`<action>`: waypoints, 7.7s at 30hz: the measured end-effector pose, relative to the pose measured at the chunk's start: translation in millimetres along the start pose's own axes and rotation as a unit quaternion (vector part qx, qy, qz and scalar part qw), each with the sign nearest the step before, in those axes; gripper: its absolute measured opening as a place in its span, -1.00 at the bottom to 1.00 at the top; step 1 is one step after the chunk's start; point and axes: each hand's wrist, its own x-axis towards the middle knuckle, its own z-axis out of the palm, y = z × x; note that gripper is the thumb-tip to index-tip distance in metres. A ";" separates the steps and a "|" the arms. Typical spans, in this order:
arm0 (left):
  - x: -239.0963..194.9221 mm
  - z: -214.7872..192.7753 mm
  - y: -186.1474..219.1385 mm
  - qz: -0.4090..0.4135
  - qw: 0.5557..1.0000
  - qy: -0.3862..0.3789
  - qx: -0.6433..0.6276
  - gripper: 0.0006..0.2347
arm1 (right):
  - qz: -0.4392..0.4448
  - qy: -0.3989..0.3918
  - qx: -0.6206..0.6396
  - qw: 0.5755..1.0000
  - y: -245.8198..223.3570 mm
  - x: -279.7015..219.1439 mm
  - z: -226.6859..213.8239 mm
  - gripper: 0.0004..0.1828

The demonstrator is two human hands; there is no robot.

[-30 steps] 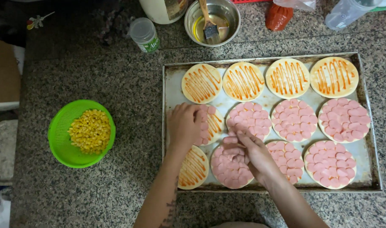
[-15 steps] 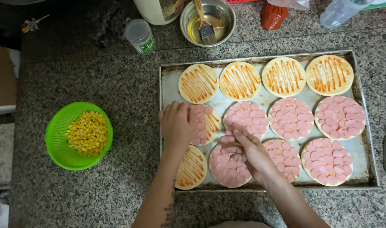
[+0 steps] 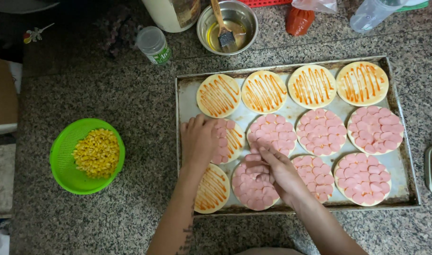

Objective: The person places slices of processed meat onto small round dough bases arranged on a baking tray. The bases already have a red sauce drizzled on them. The person uses both hands to pick up the meat slices from a container and arrange them in a circular pattern on the dough.

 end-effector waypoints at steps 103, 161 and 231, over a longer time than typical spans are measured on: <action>-78.8 -97.6 424.0 0.105 0.950 -0.014 -0.293 -0.81 | -0.029 -0.233 -0.076 0.969 -102.3 -114.1 -309.7 -0.57; -10.1 58.8 62.8 -0.072 0.991 0.109 -0.015 -0.81 | -0.009 -0.001 -0.034 0.999 -39.2 8.1 -40.8 -0.69; -27.8 -71.1 119.0 0.260 0.956 0.132 -0.036 -0.96 | 0.013 -0.043 -0.026 0.999 -49.6 6.8 -23.3 -0.59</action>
